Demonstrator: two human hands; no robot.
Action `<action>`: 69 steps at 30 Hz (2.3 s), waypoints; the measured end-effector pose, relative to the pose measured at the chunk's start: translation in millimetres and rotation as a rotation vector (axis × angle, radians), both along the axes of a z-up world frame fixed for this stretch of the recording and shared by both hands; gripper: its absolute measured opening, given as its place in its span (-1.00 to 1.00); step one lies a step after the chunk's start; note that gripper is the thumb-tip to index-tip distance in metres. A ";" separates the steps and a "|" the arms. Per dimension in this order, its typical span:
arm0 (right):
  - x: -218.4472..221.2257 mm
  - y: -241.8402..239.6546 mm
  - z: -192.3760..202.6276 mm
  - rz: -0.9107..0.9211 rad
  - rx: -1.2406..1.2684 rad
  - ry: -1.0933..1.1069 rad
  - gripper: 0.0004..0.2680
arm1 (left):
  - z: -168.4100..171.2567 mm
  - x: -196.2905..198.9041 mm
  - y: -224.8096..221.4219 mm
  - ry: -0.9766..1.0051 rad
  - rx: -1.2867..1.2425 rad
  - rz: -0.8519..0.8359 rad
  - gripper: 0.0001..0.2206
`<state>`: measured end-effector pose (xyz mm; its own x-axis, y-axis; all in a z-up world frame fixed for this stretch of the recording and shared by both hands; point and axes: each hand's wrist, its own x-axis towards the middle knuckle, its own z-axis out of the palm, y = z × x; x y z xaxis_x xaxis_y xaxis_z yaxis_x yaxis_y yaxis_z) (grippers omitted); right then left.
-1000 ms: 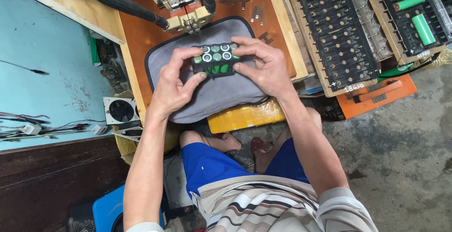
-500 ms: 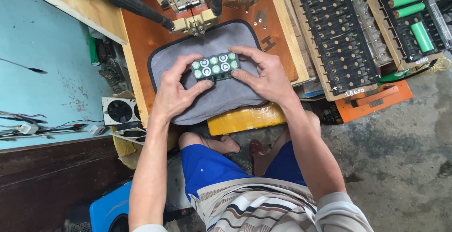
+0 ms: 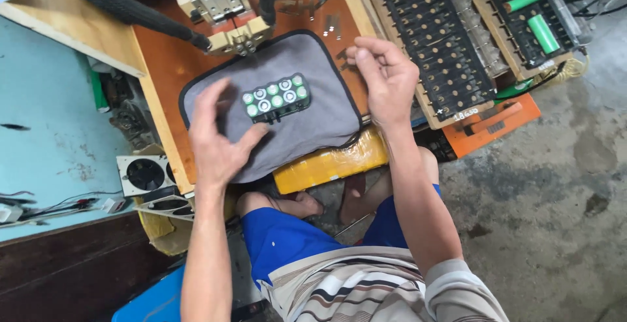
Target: Assembling a battery pack by inserting cells into a holder and spot welding nickel strips to connect them.
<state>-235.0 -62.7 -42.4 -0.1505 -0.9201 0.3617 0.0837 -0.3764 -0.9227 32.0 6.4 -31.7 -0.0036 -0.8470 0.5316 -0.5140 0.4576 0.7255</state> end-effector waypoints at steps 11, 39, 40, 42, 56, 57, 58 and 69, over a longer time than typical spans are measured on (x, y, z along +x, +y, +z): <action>-6.6 -9.2 -25.4 -0.284 -0.072 0.546 -0.87 | -238.6 -148.5 183.4 -0.055 0.578 -0.080 -0.83; -9.8 -9.3 -39.6 -0.172 -0.367 0.831 -0.88 | -279.5 -142.8 143.1 -0.578 1.475 -0.567 -0.40; -11.5 -6.0 -35.2 -0.175 -0.393 0.845 -0.88 | -271.1 -142.2 149.4 -0.566 1.447 -0.567 -0.40; -9.9 0.0 -28.1 -0.134 -0.324 0.725 -0.87 | -253.4 -134.5 165.8 -0.664 1.084 -0.595 -0.53; -6.6 13.4 -19.2 -0.227 -0.215 0.208 -0.93 | 14.3 -3.5 4.3 -0.121 0.234 0.044 -0.27; -4.2 15.7 -14.6 -0.261 -0.257 0.222 -0.93 | 3.6 -0.7 -6.2 -0.165 0.229 -0.031 -0.28; -4.5 18.2 -15.5 -0.265 -0.255 0.224 -0.93 | -0.3 0.2 -10.8 -0.164 0.232 -0.035 -0.28; 25.5 39.7 2.9 -0.103 -0.279 0.129 -0.92 | 4.5 -8.5 -37.3 -0.004 0.260 0.050 -0.49</action>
<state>-209.6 -23.1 -39.5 -0.1737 -0.7651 0.6200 -0.0792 -0.6167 -0.7832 23.5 -30.9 -27.1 0.0399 -0.9544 0.2958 -0.5343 0.2298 0.8135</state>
